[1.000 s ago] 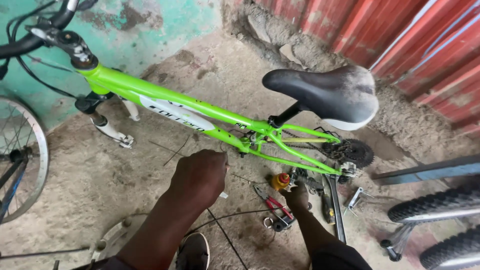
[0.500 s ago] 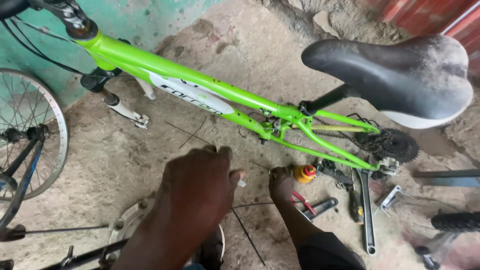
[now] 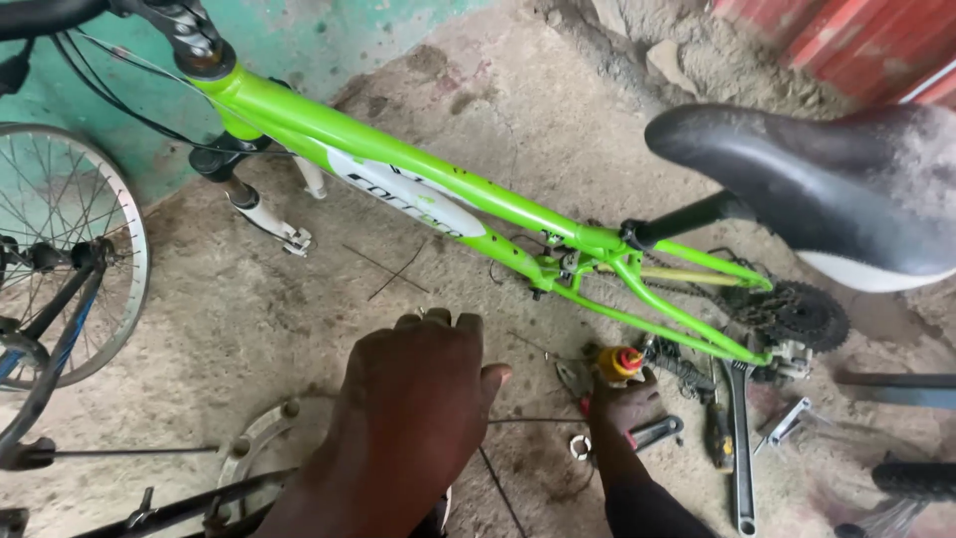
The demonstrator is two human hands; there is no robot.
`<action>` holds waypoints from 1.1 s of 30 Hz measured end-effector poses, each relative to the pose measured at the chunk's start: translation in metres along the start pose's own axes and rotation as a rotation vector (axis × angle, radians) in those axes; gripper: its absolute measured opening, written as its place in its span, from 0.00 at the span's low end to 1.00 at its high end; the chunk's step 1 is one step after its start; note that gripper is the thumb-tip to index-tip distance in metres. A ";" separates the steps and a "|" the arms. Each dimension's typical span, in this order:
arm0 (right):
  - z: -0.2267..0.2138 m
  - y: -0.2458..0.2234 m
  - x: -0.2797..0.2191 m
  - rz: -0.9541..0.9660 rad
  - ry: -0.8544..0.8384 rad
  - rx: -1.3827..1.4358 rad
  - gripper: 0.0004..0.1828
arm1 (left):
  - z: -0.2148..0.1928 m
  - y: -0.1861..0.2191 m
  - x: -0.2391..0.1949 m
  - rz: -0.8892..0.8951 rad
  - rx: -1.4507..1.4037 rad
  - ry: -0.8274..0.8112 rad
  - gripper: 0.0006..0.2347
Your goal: The person lubricates the bicycle's gear and brake cables using a yellow squeeze bottle. They apply lubricant to the cable ends and the cable housing entry points near the rear derailleur and the handlebar stem. The person then manually pulls the cables to distribute the lubricant and adjusts the cable tension at the rear derailleur.
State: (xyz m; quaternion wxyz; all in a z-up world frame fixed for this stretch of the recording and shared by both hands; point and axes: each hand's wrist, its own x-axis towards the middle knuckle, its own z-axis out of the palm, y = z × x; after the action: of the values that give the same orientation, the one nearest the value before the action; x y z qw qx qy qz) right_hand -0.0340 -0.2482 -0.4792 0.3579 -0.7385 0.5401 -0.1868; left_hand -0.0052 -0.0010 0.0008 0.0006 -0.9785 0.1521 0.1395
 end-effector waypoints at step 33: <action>-0.134 -0.427 -0.194 -0.086 -1.093 0.943 0.24 | 0.018 -0.298 0.204 -0.030 -2.190 1.201 0.05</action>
State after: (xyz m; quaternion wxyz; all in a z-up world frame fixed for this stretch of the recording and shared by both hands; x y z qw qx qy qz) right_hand 0.0938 -0.0425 -0.0558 0.8496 -0.5141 0.1165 -0.0179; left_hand 0.2656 0.2236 -0.0846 -0.8813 -0.3755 -0.0787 -0.2758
